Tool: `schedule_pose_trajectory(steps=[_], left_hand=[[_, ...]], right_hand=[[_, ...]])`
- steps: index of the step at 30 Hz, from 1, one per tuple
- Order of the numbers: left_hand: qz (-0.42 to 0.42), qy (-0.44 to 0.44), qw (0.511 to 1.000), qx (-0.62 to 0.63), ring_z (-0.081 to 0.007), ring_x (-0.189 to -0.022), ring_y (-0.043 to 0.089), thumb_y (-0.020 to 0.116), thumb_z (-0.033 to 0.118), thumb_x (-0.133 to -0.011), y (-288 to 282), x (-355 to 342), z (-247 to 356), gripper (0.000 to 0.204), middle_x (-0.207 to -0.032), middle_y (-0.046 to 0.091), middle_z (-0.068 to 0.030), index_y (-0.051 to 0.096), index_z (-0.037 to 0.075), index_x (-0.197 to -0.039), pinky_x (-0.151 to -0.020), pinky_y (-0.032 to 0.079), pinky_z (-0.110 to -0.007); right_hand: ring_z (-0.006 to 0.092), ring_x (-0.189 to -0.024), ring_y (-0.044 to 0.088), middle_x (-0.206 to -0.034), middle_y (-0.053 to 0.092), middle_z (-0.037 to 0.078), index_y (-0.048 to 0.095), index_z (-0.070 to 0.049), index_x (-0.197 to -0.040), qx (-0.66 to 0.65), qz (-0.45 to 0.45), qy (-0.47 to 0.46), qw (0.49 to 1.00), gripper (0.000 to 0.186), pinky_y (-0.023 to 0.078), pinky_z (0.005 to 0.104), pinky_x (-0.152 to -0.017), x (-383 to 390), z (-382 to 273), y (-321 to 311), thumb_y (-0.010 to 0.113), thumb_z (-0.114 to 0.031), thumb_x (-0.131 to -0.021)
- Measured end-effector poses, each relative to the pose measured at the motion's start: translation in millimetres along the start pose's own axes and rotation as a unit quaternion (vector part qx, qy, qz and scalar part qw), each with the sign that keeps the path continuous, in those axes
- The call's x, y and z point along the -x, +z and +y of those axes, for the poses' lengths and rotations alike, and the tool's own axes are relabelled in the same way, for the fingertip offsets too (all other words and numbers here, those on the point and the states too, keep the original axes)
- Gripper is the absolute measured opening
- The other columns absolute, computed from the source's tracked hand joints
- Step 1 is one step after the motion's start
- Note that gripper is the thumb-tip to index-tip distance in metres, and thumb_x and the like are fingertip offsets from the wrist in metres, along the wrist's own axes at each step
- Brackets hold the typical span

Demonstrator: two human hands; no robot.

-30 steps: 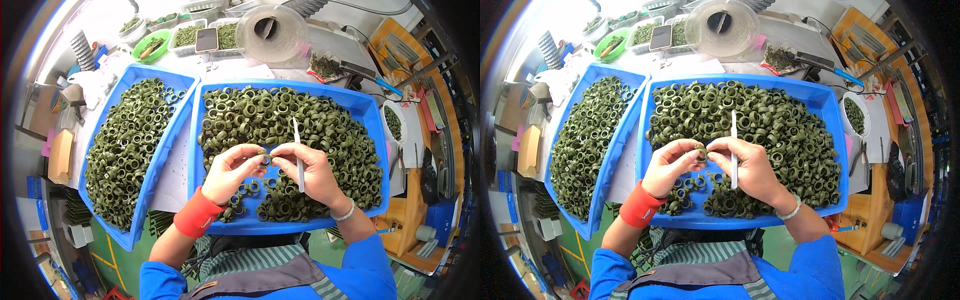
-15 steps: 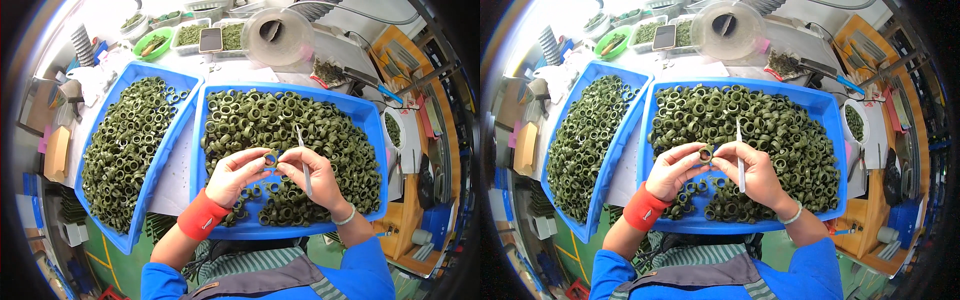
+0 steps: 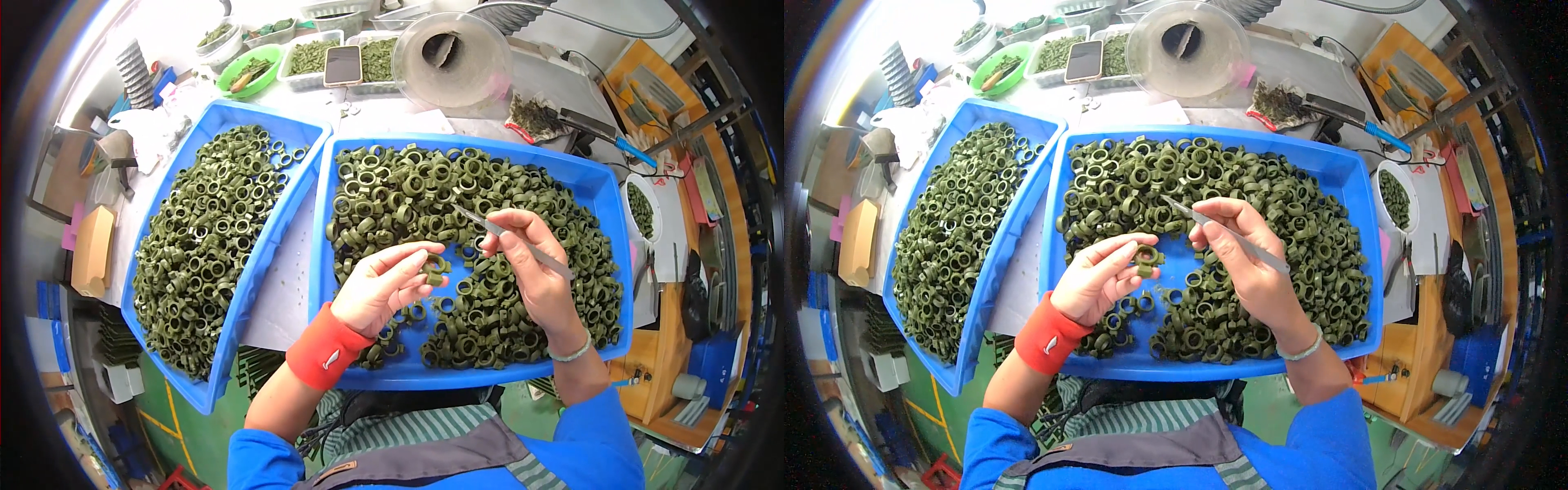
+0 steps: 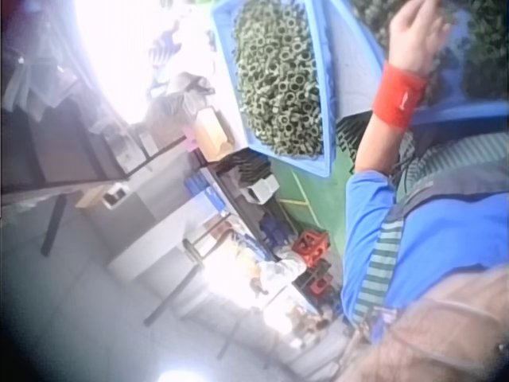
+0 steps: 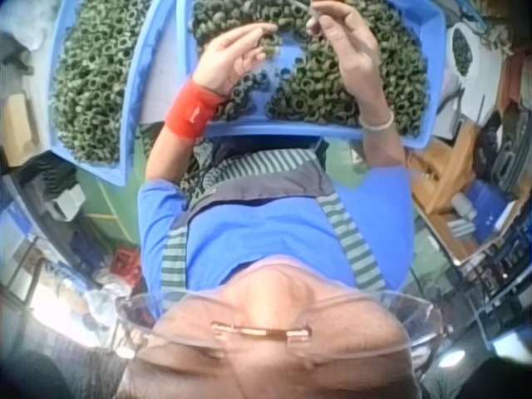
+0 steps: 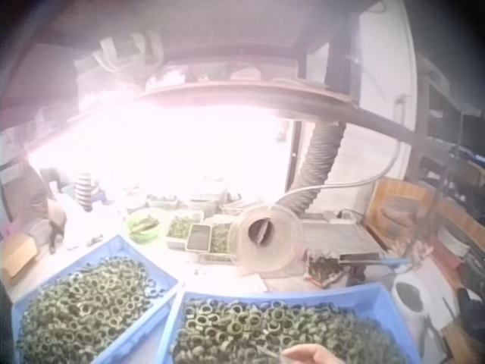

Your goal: The person uses tweezers to pick up individual green rubber rings from a large collection in a blue tray and scrapes away excess material with a small blade.

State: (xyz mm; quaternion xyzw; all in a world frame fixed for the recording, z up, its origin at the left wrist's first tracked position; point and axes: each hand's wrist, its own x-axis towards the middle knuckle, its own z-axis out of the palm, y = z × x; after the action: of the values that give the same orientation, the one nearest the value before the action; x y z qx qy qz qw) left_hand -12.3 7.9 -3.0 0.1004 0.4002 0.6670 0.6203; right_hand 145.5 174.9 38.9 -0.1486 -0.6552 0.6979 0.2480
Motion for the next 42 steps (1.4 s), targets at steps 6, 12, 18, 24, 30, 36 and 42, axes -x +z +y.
schedule_pose_trajectory(steps=[6,12,18,24,30,36,42], left_hand=[[-0.034,0.030,0.999,0.000,-0.0184,-0.102,0.067,0.057,0.013,-0.100,9,3,1,0.041,-0.118,0.065,-0.0116,0.050,-0.001,-0.138,-0.089,0.055,-0.025],[-0.093,-0.016,0.995,0.009,-0.0218,-0.103,0.067,0.056,0.012,-0.100,11,7,5,0.041,-0.124,0.062,-0.0154,0.049,-0.001,-0.139,-0.089,0.056,-0.030],[-0.110,-0.030,0.993,-0.008,-0.0222,-0.104,0.066,0.054,0.011,-0.100,9,8,4,0.039,-0.124,0.062,-0.0166,0.050,-0.002,-0.137,-0.090,0.056,-0.032],[-0.105,0.025,0.994,-0.012,-0.0209,-0.109,0.064,0.056,0.010,-0.100,6,8,2,0.039,-0.129,0.060,-0.0128,0.051,-0.001,-0.138,-0.098,0.052,-0.034],[-0.076,0.099,0.992,0.025,-0.0235,-0.110,0.064,0.049,0.003,-0.100,6,5,1,0.037,-0.133,0.055,-0.0194,0.048,-0.003,-0.137,-0.097,0.054,-0.034],[-0.065,0.100,0.992,0.039,-0.0220,-0.114,0.062,0.055,0.008,-0.099,6,4,4,0.038,-0.131,0.058,-0.0150,0.049,0.001,-0.136,-0.098,0.053,-0.036],[-0.075,0.048,0.996,0.022,-0.0188,-0.100,0.066,0.057,0.007,-0.098,6,5,-3,0.025,-0.121,0.062,-0.0146,0.050,0.006,-0.122,-0.084,0.056,-0.027]], right_hand=[[0.0099,-0.082,0.060,-0.095,0.065,0.005,0.065,0.000,-0.104,0.004,-0.022,-0.030,0.999,0.026,0.049,0.0251,-0.077,3,4,-10,0.051,-0.022,-0.105],[0.0081,-0.077,0.058,-0.090,0.062,0.002,0.062,-0.002,-0.097,0.003,-0.031,-0.049,0.998,0.028,0.046,0.0234,-0.071,4,5,-10,0.047,-0.024,-0.106],[0.0092,-0.078,0.059,-0.091,0.063,0.004,0.062,-0.001,-0.098,0.048,-0.068,-0.067,0.994,0.027,0.049,0.0235,-0.070,4,2,-9,0.048,-0.022,-0.106],[0.0131,-0.081,0.066,-0.091,0.066,0.008,0.063,0.002,-0.100,0.053,-0.062,-0.095,0.992,0.021,0.053,0.0268,-0.072,6,1,-4,0.053,-0.016,-0.103],[0.0145,-0.078,0.069,-0.086,0.072,0.011,0.068,0.002,-0.096,0.088,-0.051,-0.148,0.984,0.011,0.054,0.0265,-0.068,9,9,0,0.063,-0.008,-0.096],[0.0146,-0.083,0.071,-0.095,0.075,0.013,0.067,0.001,-0.104,0.036,-0.037,-0.146,0.988,0.013,0.054,0.0240,-0.068,16,14,15,0.058,-0.006,-0.098],[0.0179,-0.089,0.068,-0.104,0.072,0.013,0.061,-0.001,-0.116,0.197,-0.004,-0.154,0.968,0.019,0.054,0.0289,-0.075,8,6,15,0.054,-0.010,-0.100]])
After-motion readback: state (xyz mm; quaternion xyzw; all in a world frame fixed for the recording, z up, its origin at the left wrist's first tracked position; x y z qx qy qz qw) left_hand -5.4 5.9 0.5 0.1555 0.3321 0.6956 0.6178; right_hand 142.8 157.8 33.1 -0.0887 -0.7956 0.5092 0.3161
